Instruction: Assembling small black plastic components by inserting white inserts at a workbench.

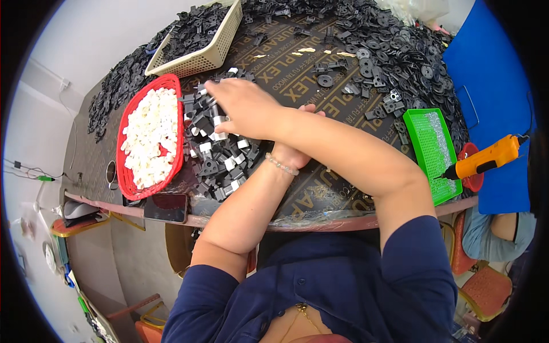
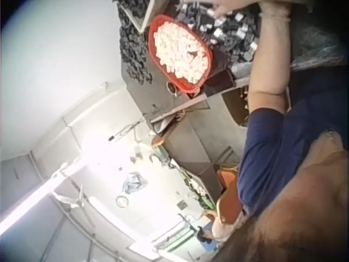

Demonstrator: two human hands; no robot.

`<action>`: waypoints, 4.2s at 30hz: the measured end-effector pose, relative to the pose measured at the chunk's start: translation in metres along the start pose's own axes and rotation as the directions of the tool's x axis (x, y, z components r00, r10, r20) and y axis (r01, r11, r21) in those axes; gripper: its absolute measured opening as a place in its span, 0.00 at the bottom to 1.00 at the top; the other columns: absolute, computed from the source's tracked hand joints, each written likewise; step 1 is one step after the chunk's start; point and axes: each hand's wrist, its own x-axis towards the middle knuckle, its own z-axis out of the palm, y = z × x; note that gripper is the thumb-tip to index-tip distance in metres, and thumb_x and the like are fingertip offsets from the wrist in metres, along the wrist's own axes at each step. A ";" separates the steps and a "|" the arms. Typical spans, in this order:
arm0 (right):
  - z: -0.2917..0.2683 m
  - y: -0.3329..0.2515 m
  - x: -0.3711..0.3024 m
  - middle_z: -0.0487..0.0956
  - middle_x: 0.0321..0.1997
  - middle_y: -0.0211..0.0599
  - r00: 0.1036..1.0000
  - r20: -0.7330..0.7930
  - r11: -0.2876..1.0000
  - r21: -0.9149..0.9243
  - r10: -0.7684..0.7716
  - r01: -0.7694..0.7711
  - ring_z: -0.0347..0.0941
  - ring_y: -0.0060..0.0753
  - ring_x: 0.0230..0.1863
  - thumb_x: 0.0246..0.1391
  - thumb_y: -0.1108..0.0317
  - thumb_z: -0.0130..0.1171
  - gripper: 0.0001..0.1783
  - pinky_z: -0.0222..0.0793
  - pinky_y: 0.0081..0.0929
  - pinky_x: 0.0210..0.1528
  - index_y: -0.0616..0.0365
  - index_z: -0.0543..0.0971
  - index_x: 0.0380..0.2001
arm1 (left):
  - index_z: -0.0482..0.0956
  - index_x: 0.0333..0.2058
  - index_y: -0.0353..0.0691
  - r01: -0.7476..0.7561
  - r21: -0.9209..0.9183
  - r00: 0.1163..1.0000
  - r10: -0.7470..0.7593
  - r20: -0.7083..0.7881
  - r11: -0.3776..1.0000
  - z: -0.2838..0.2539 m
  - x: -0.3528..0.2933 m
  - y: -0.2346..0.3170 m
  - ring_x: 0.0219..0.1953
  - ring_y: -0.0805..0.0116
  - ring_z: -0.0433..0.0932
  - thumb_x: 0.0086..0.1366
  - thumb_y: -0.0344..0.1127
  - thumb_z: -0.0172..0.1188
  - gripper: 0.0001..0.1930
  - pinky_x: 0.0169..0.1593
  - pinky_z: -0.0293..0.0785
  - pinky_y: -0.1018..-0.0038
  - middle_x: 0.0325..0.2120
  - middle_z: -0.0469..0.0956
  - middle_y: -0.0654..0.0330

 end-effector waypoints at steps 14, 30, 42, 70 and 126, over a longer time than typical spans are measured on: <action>-0.087 0.209 -0.052 0.79 0.55 0.43 0.776 -0.076 0.554 -0.657 0.627 -0.512 0.75 0.54 0.56 0.55 0.66 0.54 0.17 0.74 0.48 0.51 0.49 0.82 0.46 | 0.71 0.51 0.40 -0.028 -0.007 0.990 0.027 -0.139 1.000 0.023 -0.002 0.005 0.41 0.63 0.79 0.71 0.38 0.52 0.14 0.42 0.75 0.71 0.38 0.80 0.58; -0.111 0.087 -0.130 0.83 0.40 0.39 0.853 -0.003 0.705 0.565 0.522 -0.429 0.79 0.31 0.43 0.53 0.77 0.60 0.13 0.73 0.27 0.49 0.63 0.81 0.43 | 0.62 0.61 0.35 0.060 0.055 0.998 -0.061 0.026 0.997 0.038 -0.010 0.008 0.49 0.55 0.78 0.76 0.42 0.45 0.22 0.53 0.78 0.63 0.53 0.72 0.45; -0.139 0.123 -0.193 0.83 0.40 0.51 0.641 0.071 0.564 -0.556 0.764 -0.610 0.80 0.51 0.46 0.42 0.69 0.71 0.16 0.75 0.43 0.49 0.61 0.83 0.37 | 0.67 0.60 0.41 -0.108 0.261 0.993 0.094 0.067 0.959 0.038 -0.011 0.010 0.47 0.64 0.78 0.73 0.34 0.51 0.19 0.50 0.75 0.68 0.49 0.76 0.55; -0.124 0.055 -0.150 0.79 0.42 0.38 0.955 -0.060 0.936 0.222 0.291 -0.272 0.78 0.36 0.44 0.41 0.79 0.68 0.24 0.75 0.30 0.49 0.61 0.78 0.45 | 0.72 0.54 0.32 -0.039 0.390 0.998 0.020 0.052 0.920 0.044 -0.016 0.014 0.43 0.67 0.81 0.69 0.31 0.60 0.18 0.50 0.81 0.68 0.44 0.80 0.56; -0.076 0.061 -0.145 0.81 0.41 0.42 0.697 0.199 0.006 0.960 0.689 -0.281 0.82 0.31 0.40 0.58 0.76 0.63 0.15 0.80 0.22 0.42 0.69 0.76 0.47 | 0.64 0.59 0.39 -0.415 0.469 0.889 0.458 0.027 0.779 0.040 -0.008 0.017 0.40 0.76 0.77 0.61 0.24 0.65 0.29 0.38 0.70 0.80 0.42 0.79 0.63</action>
